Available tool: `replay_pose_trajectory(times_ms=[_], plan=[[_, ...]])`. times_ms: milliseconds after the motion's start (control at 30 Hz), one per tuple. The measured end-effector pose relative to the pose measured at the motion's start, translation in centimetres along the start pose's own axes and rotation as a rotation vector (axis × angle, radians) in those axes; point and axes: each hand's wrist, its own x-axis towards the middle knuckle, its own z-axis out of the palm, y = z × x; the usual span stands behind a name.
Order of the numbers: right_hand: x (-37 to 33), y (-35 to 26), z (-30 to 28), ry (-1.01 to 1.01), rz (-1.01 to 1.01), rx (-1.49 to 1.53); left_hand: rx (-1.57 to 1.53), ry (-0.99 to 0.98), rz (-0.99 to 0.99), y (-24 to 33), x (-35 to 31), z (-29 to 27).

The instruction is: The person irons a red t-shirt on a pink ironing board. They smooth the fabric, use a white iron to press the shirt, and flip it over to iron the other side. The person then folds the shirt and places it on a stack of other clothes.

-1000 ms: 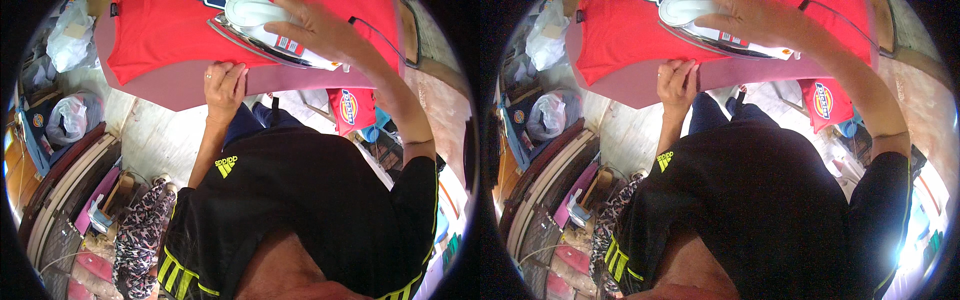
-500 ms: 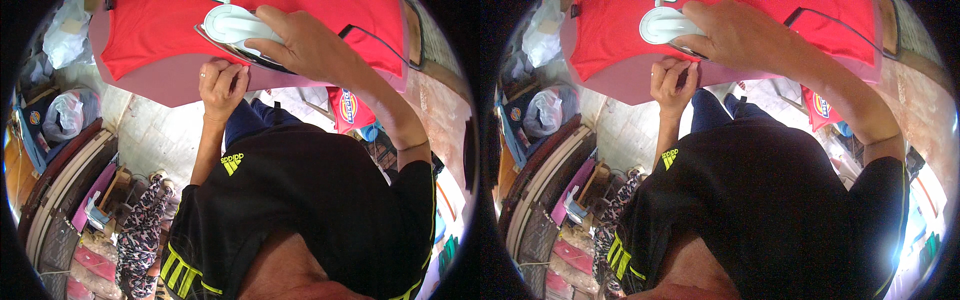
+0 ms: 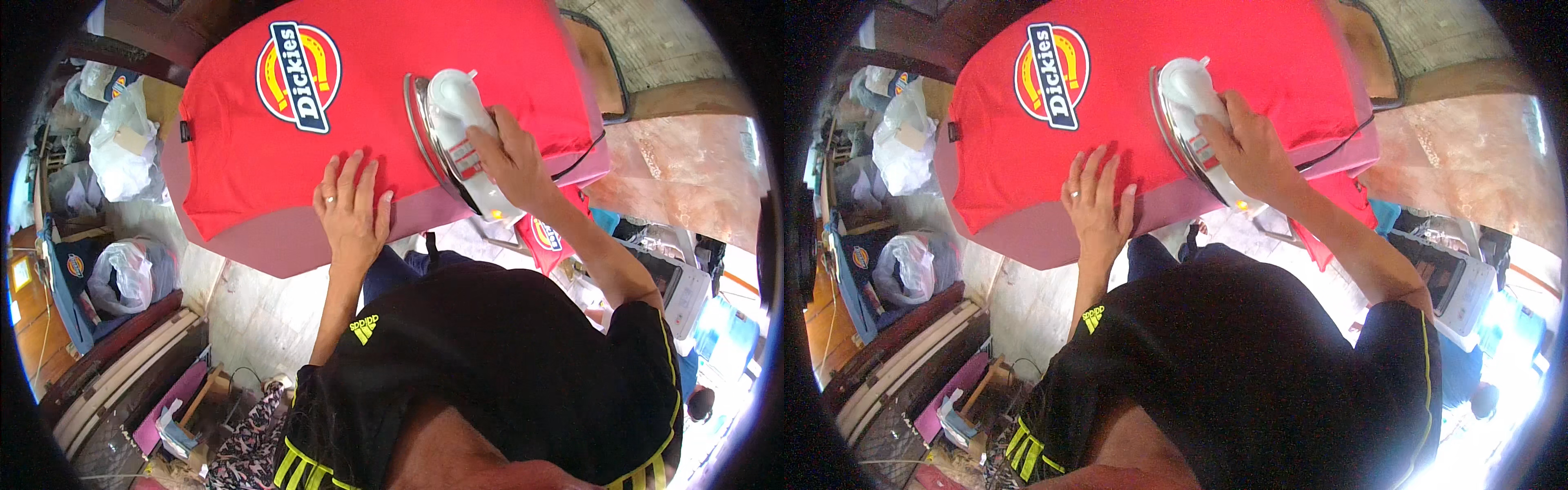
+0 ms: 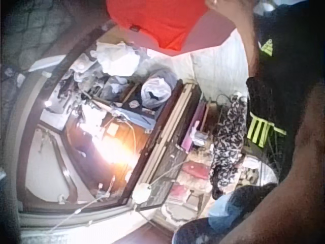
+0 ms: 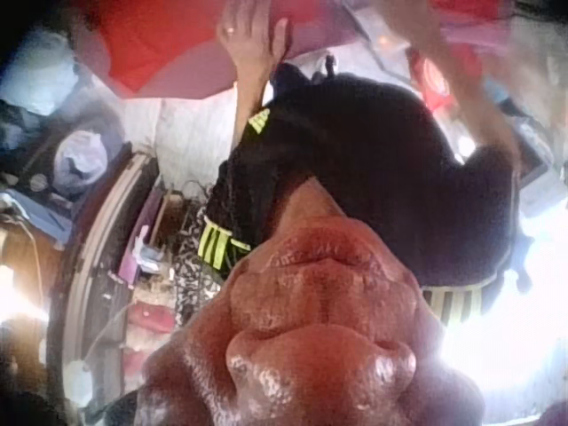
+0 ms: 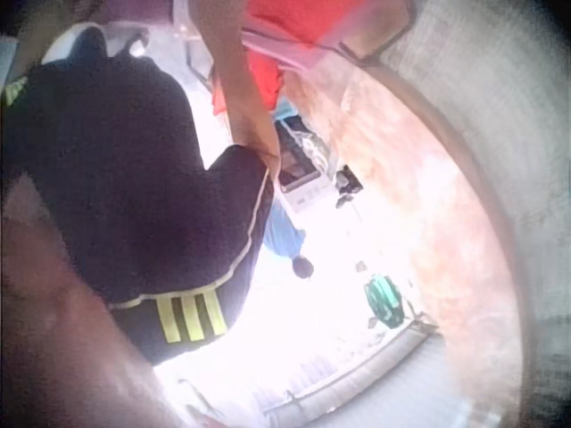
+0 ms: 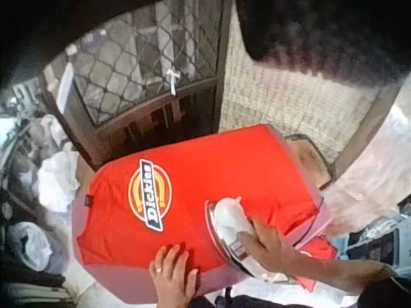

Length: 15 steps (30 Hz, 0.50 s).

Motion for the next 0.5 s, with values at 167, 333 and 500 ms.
replay_pose_trajectory(times_ms=[167, 333, 500], plan=[[8.2, 1.6, 0.8, 0.188, -0.186, 0.006, 0.095, -0.159, 0.002, 0.5, 2.3, 3.2], [19.4, -0.8, -1.4, 0.138, -0.147, -0.248, 0.109, -0.179, 0.063, 2.2, 5.2, 4.9], [21.3, -0.3, -6.3, 0.067, -0.232, -0.398, -0.016, -0.29, 0.246, 6.0, 7.3, 7.4]])
